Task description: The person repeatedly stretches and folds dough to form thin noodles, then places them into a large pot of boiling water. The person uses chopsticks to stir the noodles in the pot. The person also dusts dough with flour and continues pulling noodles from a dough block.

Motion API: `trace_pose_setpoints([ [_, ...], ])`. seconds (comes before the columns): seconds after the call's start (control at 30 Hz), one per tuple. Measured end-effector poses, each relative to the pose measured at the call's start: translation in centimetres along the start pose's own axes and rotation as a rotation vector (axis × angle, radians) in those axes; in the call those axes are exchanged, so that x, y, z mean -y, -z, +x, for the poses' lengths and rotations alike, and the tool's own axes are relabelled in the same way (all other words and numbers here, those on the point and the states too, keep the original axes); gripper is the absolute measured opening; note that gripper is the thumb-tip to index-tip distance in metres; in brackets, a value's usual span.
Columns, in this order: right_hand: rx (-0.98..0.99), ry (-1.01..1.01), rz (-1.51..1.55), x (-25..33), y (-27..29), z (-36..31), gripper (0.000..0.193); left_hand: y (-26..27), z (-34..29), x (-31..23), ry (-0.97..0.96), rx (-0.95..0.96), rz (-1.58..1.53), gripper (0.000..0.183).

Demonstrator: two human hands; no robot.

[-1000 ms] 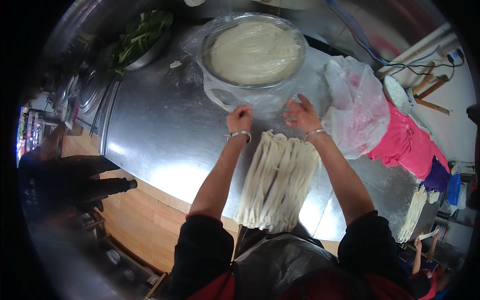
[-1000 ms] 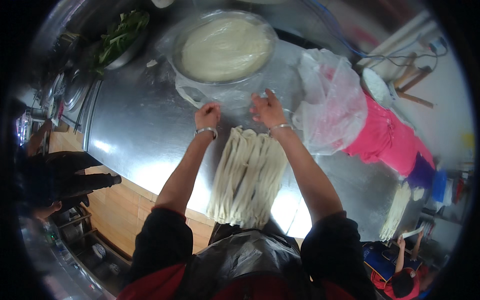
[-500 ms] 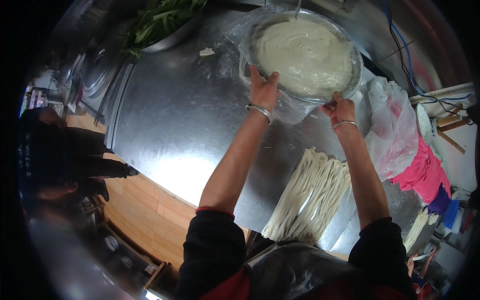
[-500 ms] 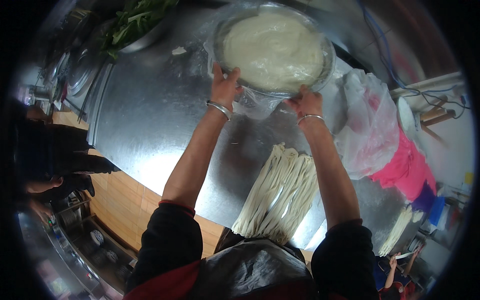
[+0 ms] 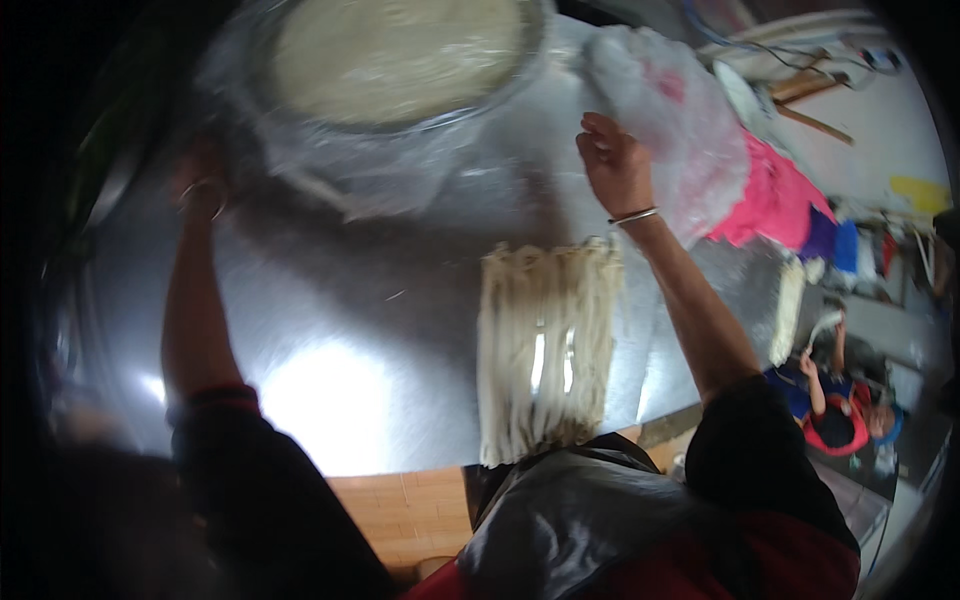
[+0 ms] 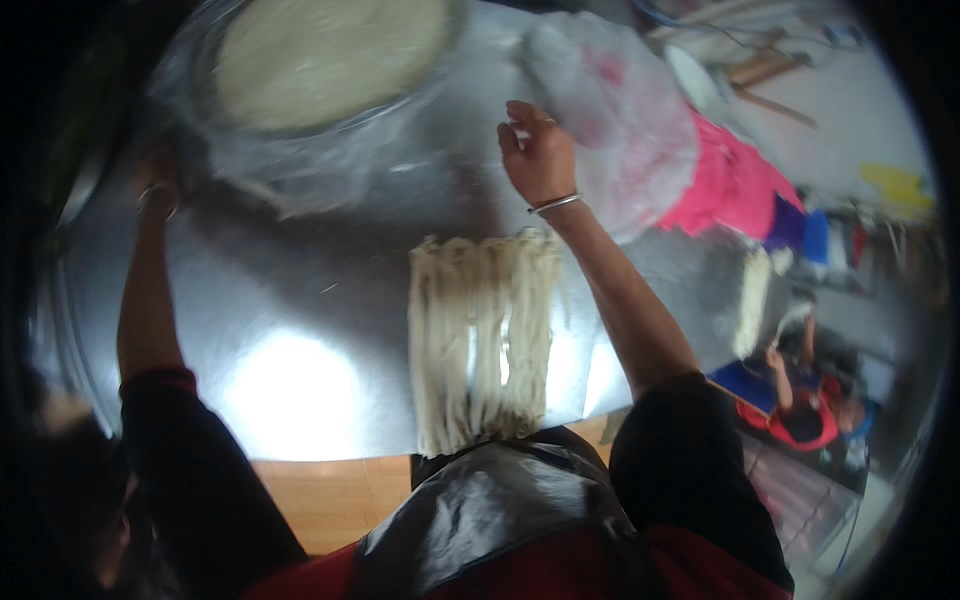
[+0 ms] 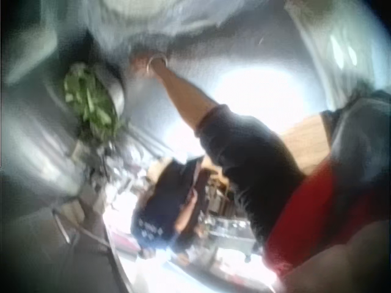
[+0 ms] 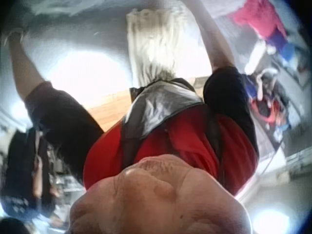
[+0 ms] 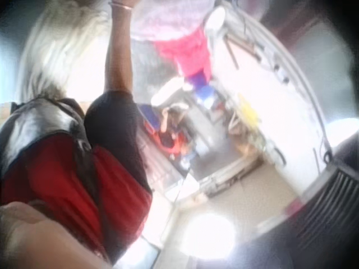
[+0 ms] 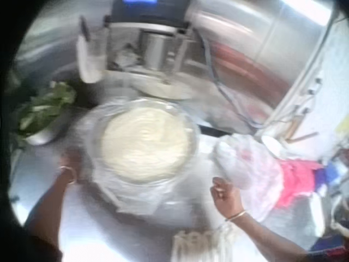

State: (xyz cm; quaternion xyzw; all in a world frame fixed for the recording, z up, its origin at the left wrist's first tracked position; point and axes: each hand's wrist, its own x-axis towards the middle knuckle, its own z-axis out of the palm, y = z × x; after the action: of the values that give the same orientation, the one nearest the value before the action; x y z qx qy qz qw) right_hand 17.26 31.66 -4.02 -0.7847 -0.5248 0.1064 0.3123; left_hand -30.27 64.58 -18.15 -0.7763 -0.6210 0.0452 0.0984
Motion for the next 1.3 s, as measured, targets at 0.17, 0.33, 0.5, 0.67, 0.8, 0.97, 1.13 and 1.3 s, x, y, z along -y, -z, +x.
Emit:
trace_pose_setpoints([
  [0.17,0.017,-0.022,-0.752,-5.6,3.6,0.2,0.074,-0.6,-2.8,-1.9,-0.058,-0.363,-0.09,0.033],
  [0.33,0.012,0.002,-0.845,-9.6,2.3,0.4,0.074,0.3,-11.2,-3.7,-0.037,-0.446,-0.435,0.022],
  [0.5,0.17,0.094,-0.842,-13.4,3.4,1.6,0.061,5.3,-18.7,-8.0,0.045,-0.475,-0.52,0.018],
  [0.67,0.097,0.233,-0.126,-15.5,8.6,5.4,0.04,12.2,-23.6,-15.4,0.254,-0.11,-1.158,0.019],
  [0.8,0.167,-0.263,0.67,-18.8,14.4,6.4,0.041,17.1,-26.1,-23.7,0.345,-0.022,-1.171,0.024],
  [0.97,0.025,0.126,0.266,-23.0,20.1,6.8,0.039,19.6,-25.7,-36.0,0.377,-0.037,-1.392,0.025],
  [1.13,0.092,0.408,-0.089,-22.6,21.9,5.4,0.036,21.0,-19.4,-45.0,0.317,-0.063,-0.823,0.034],
  [1.3,-0.073,0.315,0.456,-23.0,24.9,3.2,0.019,21.8,-18.4,-49.1,0.247,0.075,-1.639,0.055],
])
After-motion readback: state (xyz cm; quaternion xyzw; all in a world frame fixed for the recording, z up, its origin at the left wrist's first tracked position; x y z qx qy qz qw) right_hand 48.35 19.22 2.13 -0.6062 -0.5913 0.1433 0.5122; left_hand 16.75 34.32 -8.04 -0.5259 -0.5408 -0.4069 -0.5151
